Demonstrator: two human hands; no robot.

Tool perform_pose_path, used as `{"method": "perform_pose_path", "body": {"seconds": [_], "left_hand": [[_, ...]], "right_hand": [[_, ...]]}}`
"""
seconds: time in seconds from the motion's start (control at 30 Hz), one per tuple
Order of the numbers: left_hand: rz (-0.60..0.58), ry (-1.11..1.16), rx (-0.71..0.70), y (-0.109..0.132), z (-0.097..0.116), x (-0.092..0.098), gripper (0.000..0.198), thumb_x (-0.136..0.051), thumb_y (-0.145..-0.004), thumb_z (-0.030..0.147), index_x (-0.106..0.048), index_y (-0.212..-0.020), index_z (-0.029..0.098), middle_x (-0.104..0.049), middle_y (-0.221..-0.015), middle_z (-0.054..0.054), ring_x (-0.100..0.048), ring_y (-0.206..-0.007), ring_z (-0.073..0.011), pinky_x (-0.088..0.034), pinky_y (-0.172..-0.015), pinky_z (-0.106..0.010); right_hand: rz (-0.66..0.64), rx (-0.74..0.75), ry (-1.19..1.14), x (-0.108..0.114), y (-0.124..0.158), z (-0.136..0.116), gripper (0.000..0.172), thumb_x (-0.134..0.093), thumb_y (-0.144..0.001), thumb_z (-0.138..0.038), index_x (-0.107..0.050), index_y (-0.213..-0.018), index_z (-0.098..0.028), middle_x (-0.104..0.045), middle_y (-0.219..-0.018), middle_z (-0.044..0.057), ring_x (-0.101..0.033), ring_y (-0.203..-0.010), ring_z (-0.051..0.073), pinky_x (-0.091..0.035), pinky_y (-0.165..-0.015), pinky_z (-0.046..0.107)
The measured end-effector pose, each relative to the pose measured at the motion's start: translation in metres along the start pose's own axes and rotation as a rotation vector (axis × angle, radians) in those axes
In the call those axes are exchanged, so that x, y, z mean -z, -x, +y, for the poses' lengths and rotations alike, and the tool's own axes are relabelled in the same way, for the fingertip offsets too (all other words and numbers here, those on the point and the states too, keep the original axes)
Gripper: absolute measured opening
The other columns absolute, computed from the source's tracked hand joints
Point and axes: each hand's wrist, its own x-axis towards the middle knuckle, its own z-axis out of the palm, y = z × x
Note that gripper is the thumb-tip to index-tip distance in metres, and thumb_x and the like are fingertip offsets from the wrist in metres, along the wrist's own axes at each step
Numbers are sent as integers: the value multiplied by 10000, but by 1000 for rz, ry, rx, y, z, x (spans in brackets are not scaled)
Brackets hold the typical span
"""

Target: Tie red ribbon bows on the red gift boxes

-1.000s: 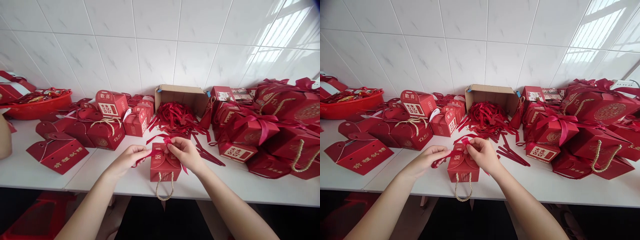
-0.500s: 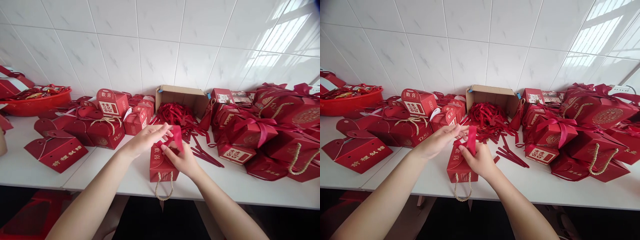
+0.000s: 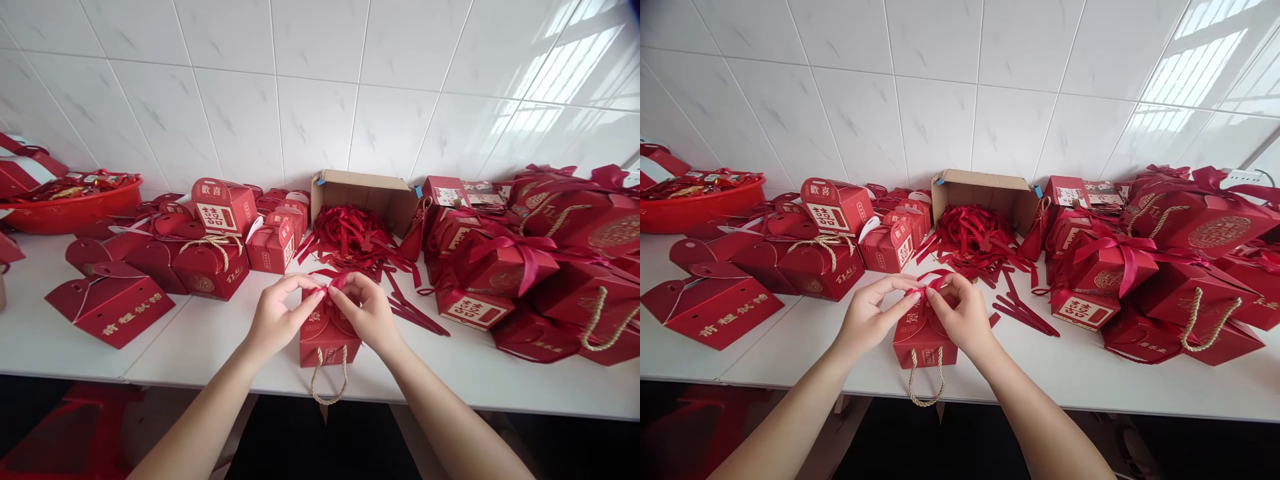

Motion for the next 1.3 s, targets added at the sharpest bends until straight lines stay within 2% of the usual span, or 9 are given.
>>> {"method": "perform_pose_path", "body": {"seconds": [0.17,0.3,0.4,0.57,0.67,0.83,1.07,1.2,1.3], "left_hand": [[-49,-39,-9,2,2,-4,80,-641,-816,260,-605,-803,190,-669,-846,-19,-641,-889,-174,-497,-830,-270],[-4,-63,-67,0,2,-6,73,-620,-808,207,-581,-749,190,-654,-787,-10,-642,-851,-168,-495,-814,-272],[29,-88,-97,-1,0,-7,65,-615,-786,165,-586,-734,191,-663,-779,-10,-643,-803,-166,-496,-789,-282],[28,-82,-50,0,-6,-8,95,-651,-802,249,-615,-732,196,-692,-783,-24,-653,-776,-183,-499,-715,-290],[-5,-1,7,1,-8,-8,115,-648,-818,284,-619,-748,198,-699,-787,-26,-657,-746,-180,-497,-656,-275],[-49,108,32,-4,-9,-11,101,-633,-819,242,-596,-738,193,-687,-814,-27,-657,-820,-173,-498,-727,-268],[-13,94,79,-8,-11,-6,177,-622,-836,311,-523,-945,211,-627,-869,-14,-628,-835,-164,-484,-717,-270],[-139,-105,13,1,-5,4,110,-617,-834,286,-633,-919,218,-674,-963,-40,-627,-948,-202,-484,-838,-322],[-108,-159,22,4,-4,4,112,-647,-813,288,-703,-886,225,-701,-939,-44,-650,-911,-212,-504,-828,-332]], "right_hand": [[87,56,15,-3,1,5,328,-643,-824,-361,-363,-934,-227,-572,-579,-85,-404,-482,87,-337,-532,225],[56,185,161,0,4,-1,120,-583,-870,-303,-556,-911,-194,-619,-673,-22,-508,-573,106,-393,-568,232],[20,244,301,5,7,-6,140,-608,-864,-302,-671,-890,-180,-680,-818,36,-590,-695,136,-442,-628,246],[16,198,418,8,8,-4,127,-649,-832,-260,-738,-891,-190,-632,-798,49,-591,-716,160,-482,-683,285],[23,128,380,9,7,-1,138,-642,-832,-291,-736,-824,-190,-625,-1041,99,-592,-999,227,-459,-895,369],[-219,11,108,11,3,-3,238,-572,-881,-352,-701,-774,-184,-556,-1302,98,-386,-1349,241,-333,-1069,381],[-51,-104,-99,0,7,3,266,-625,-831,-419,-724,-742,-188,-593,-1246,99,-489,-1248,260,-329,-1066,405],[-53,-117,-61,-3,9,0,267,-627,-829,-429,-749,-805,-193,-618,-1185,104,-527,-1205,250,-383,-1032,397],[-69,-108,16,1,10,-5,276,-605,-848,-432,-761,-824,-205,-640,-1163,103,-513,-1233,255,-399,-1031,411]]}}
